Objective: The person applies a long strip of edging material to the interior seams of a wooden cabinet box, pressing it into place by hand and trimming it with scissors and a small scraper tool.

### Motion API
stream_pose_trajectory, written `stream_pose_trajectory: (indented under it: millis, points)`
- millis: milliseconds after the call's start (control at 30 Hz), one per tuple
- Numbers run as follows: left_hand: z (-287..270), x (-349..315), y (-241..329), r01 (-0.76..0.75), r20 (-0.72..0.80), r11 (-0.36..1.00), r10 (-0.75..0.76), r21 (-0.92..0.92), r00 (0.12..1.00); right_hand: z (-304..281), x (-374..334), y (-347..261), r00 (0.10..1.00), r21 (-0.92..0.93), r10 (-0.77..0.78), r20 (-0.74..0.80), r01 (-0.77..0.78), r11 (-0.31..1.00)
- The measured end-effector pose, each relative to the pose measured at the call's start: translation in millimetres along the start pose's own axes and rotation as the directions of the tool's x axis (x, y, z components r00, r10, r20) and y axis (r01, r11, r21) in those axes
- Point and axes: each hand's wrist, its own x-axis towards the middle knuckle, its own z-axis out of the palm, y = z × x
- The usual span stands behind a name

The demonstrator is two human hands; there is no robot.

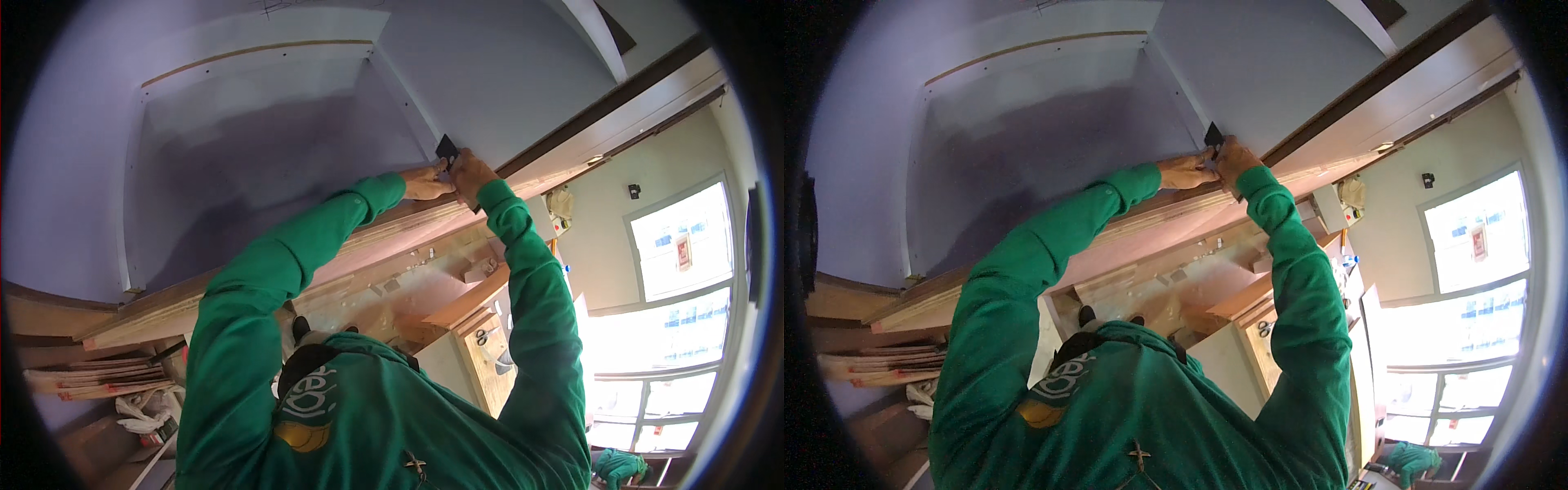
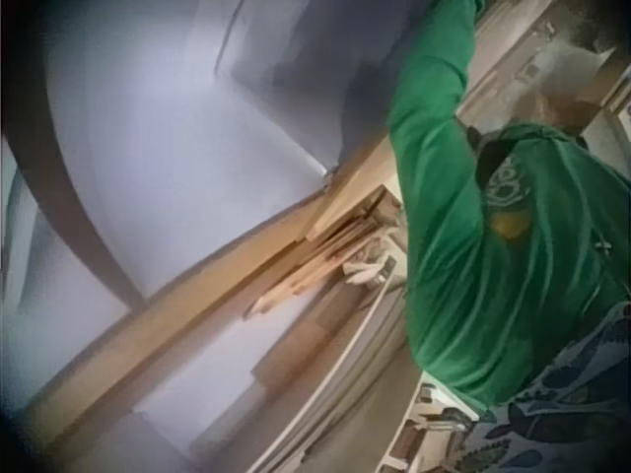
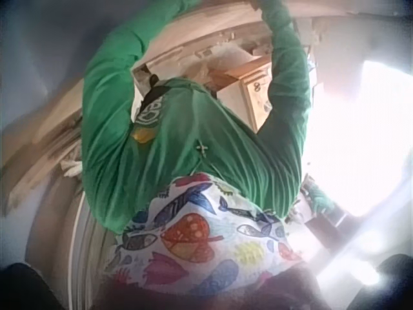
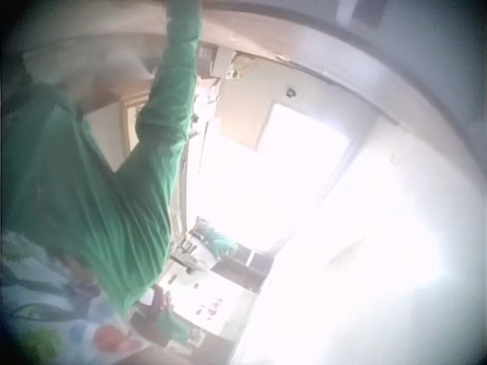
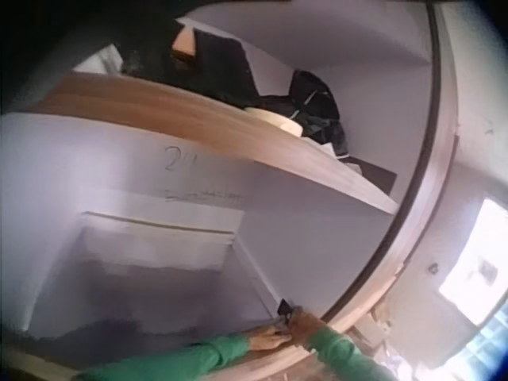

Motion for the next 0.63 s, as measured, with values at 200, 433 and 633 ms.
stream_pose_trajectory:
  millis: [200,433,633]
  points:
    - [-3.1,7.6,-7.6,-0.019,0.061,0.999,0.021,-0.042,0.998,13.9,15.3,23.4,0.999,-0.152,0.034,-0.009,-0.035,0.988]
    - [2.7,-2.1,17.6,-0.017,0.111,0.997,0.025,-0.069,0.993,-4.9,-4.9,-7.4,0.957,0.095,0.276,0.085,-0.284,0.954]
    - [11.1,-7.2,-6.8,0.033,-0.081,0.986,-0.020,0.160,0.997,-2.5,11.7,-18.7,0.960,0.010,0.279,0.017,-0.279,0.960]
